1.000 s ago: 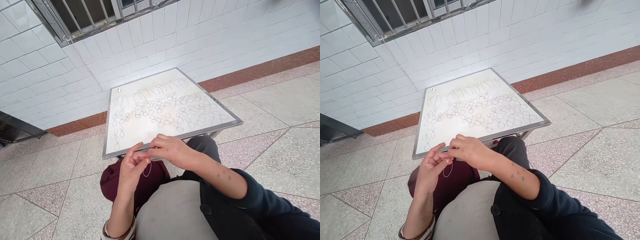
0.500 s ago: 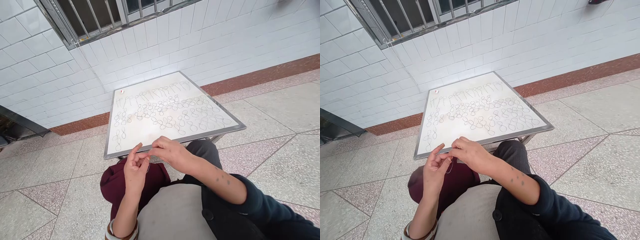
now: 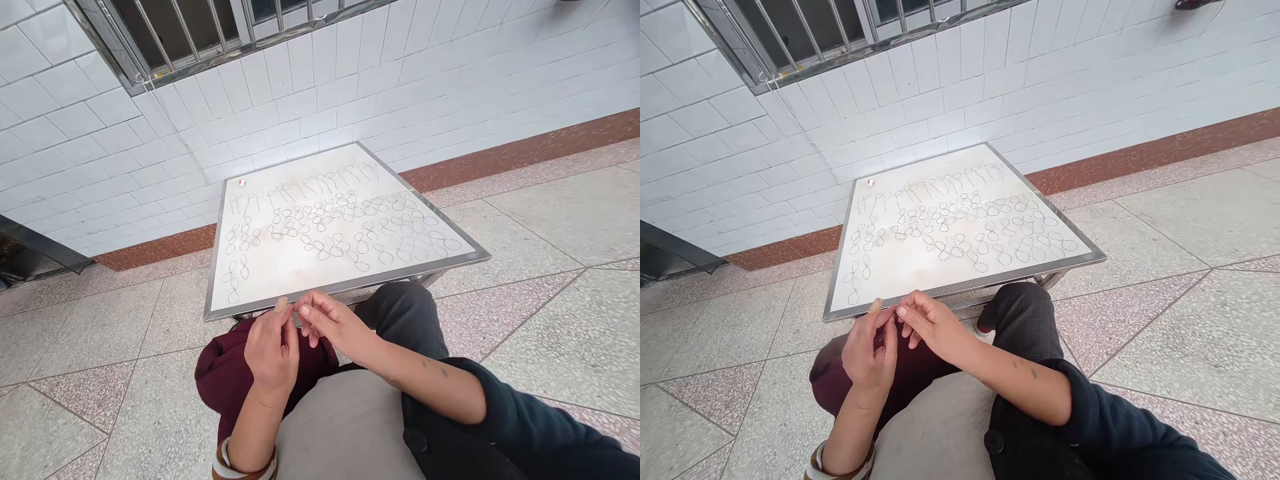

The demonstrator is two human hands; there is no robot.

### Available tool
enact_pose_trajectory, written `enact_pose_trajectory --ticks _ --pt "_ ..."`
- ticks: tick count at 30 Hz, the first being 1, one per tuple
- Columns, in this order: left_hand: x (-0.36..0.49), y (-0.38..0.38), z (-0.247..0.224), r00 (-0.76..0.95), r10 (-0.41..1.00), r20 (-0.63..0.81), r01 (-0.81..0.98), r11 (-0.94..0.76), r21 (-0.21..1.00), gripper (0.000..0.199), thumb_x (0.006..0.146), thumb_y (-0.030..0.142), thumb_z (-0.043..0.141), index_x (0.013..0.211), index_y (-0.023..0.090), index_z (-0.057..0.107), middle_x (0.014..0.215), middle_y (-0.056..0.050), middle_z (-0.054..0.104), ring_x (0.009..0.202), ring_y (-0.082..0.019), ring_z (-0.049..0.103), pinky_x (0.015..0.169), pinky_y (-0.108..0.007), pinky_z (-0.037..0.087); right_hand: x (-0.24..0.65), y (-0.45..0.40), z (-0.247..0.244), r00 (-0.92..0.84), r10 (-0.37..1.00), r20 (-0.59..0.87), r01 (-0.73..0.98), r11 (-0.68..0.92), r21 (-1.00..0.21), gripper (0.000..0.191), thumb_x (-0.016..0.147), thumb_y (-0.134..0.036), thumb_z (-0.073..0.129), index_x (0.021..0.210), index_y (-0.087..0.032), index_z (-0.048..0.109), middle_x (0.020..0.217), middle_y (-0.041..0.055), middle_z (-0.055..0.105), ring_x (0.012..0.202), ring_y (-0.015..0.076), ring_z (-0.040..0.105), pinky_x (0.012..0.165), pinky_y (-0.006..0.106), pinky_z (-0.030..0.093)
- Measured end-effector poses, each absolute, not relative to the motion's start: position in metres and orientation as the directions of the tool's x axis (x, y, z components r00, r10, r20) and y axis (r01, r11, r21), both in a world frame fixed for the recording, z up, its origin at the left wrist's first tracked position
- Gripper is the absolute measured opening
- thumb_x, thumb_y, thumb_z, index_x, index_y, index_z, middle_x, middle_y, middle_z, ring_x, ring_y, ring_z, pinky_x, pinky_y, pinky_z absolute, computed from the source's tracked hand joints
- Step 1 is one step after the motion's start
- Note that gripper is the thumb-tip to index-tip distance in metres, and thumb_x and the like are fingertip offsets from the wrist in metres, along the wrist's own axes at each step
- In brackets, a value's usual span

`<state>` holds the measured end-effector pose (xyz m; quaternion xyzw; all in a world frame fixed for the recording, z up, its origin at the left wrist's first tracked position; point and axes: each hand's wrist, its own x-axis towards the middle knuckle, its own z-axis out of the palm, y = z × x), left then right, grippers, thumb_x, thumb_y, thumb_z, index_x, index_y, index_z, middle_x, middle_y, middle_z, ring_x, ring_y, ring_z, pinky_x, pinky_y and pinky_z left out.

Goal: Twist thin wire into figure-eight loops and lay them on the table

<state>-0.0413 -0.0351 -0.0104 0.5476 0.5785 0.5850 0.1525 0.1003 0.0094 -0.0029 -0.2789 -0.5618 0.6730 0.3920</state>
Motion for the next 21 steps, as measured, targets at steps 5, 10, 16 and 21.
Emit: enact_pose_trajectory --ticks 5,10,16,21 --pt "-0.044 -0.033 -0.008 -0.311 0.833 0.458 0.414 -0.315 0.854 0.05 0.073 0.018 0.073 0.12 0.027 0.06 0.095 -0.005 0.073 0.095 -0.024 0.065 0.099 -0.046 0.04 0.099 0.012 -0.007 -0.514 0.854 0.075 -0.277 -0.083 -0.957 0.031 0.092 -0.048 0.047 0.095 -0.019 0.055 0.084 0.0006 0.056 0.071 0.0105 0.057 0.059 0.024 0.052" --pt "-0.047 -0.031 0.01 -0.276 0.937 0.215 0.068 -0.204 0.977 0.061 0.078 0.024 0.07 0.134 0.024 0.046 0.103 -0.007 0.07 0.105 -0.023 0.062 0.099 -0.042 0.041 0.103 0.012 -0.003 -0.514 0.855 0.069 -0.232 -0.06 -0.971 0.033 0.095 -0.047 0.043 0.097 -0.018 0.058 0.082 0.0012 0.058 0.069 0.0101 0.057 0.063 0.025 0.052" --pt "-0.048 -0.025 -0.032 -0.19 0.98 -0.051 -0.208 0.011 0.978 0.045 0.083 0.026 0.063 0.126 0.02 0.053 0.087 -0.003 0.068 0.081 -0.015 0.065 0.084 -0.034 0.048 0.101 0.021 -0.023 -0.587 0.807 0.071 -0.226 -0.08 -0.971 0.034 0.094 -0.047 0.044 0.094 -0.017 0.06 0.082 0.0016 0.06 0.069 0.01 0.059 0.066 0.027 0.052" --pt "-0.076 -0.026 -0.067 -0.486 0.872 0.054 -0.038 -0.082 0.996 0.04 0.083 0.026 0.062 0.121 0.019 0.057 0.097 -0.006 0.069 0.093 -0.015 0.063 0.09 -0.034 0.047 0.125 0.06 -0.088 -0.435 0.899 -0.05 0.083 -0.016 -0.996 0.038 0.094 -0.048 0.04 0.098 -0.015 0.059 0.086 0.0044 0.062 0.072 0.0112 0.059 0.067 0.027 0.052"
